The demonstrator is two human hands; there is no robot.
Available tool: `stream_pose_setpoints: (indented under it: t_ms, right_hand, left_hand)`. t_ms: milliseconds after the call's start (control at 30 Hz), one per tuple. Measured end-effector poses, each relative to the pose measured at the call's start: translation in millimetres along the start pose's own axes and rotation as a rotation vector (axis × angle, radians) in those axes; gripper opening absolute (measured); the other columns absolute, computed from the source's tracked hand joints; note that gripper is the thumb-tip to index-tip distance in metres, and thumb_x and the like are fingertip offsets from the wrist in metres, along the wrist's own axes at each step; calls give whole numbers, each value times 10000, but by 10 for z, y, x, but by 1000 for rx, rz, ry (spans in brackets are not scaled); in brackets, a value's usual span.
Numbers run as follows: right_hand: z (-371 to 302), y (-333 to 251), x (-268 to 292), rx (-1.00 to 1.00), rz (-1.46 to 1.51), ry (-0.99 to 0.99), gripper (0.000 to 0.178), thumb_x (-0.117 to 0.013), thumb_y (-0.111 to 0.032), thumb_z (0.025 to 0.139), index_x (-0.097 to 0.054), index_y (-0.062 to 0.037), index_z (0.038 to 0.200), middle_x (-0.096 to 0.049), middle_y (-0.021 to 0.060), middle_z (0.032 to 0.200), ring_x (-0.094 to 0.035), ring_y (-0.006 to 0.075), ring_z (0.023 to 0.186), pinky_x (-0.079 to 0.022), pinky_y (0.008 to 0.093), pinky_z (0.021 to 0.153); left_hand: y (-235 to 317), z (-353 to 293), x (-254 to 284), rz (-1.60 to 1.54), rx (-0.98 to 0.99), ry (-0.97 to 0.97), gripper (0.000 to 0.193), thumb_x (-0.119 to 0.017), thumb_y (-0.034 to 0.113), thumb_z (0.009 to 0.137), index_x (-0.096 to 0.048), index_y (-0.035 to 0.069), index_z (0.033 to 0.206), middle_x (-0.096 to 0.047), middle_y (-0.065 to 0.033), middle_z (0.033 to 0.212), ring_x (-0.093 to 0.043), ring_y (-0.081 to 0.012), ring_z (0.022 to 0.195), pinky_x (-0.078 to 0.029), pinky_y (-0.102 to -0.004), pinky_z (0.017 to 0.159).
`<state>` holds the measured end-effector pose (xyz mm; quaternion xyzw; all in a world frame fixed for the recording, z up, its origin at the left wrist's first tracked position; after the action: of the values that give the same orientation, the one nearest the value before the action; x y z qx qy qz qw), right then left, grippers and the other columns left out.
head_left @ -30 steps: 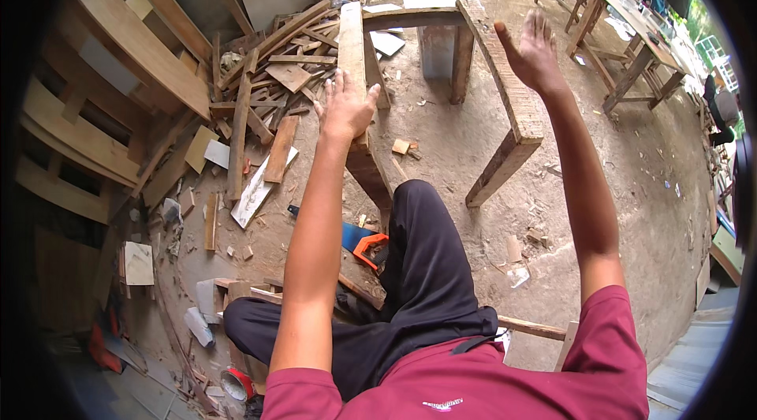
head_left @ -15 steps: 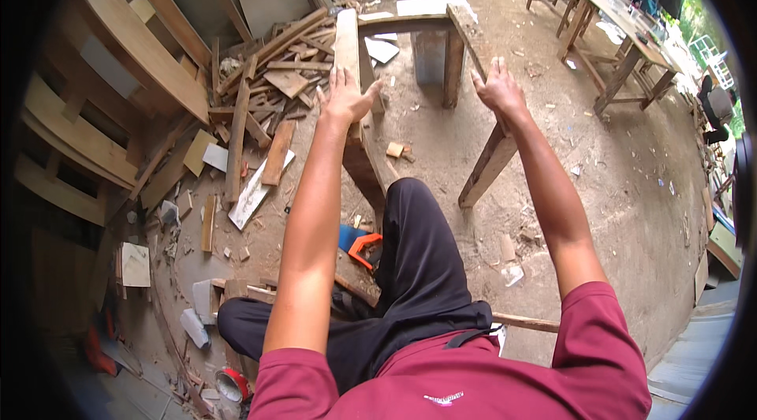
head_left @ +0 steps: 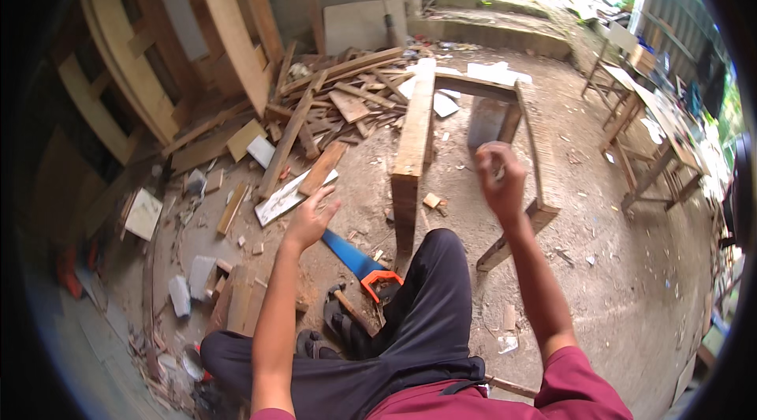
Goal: The person assembles a wooden stool frame by hand, then uses a hammer to attach a rectangular wooden seat panel. They later use a hand saw to cut a separate piece of wood and inspect the assembled frame.
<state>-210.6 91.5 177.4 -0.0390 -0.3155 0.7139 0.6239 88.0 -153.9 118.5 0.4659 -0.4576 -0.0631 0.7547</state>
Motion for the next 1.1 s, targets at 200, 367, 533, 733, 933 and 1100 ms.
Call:
stream_pose_setpoints:
  t_ms: [200,367,533,733,933,1100]
  right_hand:
    - [-1299,-1318,-1530,2,594,-886,138,-665,-103,876,-629,8,803,-604,187,740,-617,355,700,-486,396,645]
    - [-3077,-510,-2924,-11,377,-1184,483,-677,-404,867,-638,68,968,-675,249,865,-658,429,873,-522,468,773]
    - [-3828,-430,-2976,-111,111,-1419,675,-668,-532,834,-611,125,983,-656,328,914,-643,471,927,-512,494,821]
    - [-4123,-405,-2986,-157,23,-1702,620,-644,-558,847,-659,57,920,-654,314,870,-650,461,911,-508,488,791]
    - [-4012,-51,-3104,-371,-201,-1481,546,-547,-438,903,-685,90,901,-664,317,915,-642,483,943,-518,502,826]
    - [-4127,498,-3021,-323,-228,-1381,426,-591,-330,847,-671,42,1038,-634,304,1118,-617,434,1062,-478,493,926]
  left_hand:
    - [-1183,-1481,643,165,303,353,499,-628,384,921,-605,-15,1220,-598,-237,1266,-553,-355,1213,-421,-412,1032]
    - [-1628,-2743,914,530,391,753,529,-634,373,906,-561,-24,1248,-526,-233,1329,-478,-397,1250,-375,-458,1056]
    - [-1715,-3670,568,642,700,853,661,-637,409,895,-441,-1,1375,-435,-233,1415,-373,-396,1348,-278,-535,1104]
    - [-1799,-3310,157,834,675,759,740,-631,425,887,-355,18,1440,-357,-218,1479,-285,-391,1408,-171,-617,1137]
    - [-2044,-2757,276,799,730,759,806,-606,501,880,-336,2,1453,-336,-211,1504,-282,-353,1421,-124,-621,1148]
    - [-2283,-2664,293,922,797,718,893,-604,593,846,-315,38,1484,-332,-142,1537,-297,-291,1427,-136,-619,1141]
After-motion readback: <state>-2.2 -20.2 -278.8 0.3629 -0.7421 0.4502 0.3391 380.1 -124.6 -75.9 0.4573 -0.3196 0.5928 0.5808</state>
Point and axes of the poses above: each hand's wrist, its own z-axis towards the middle knuckle, its own x-axis out of the back of the hand, y = z × x, the point moved 2 cm from there along z, towards the middle knuckle
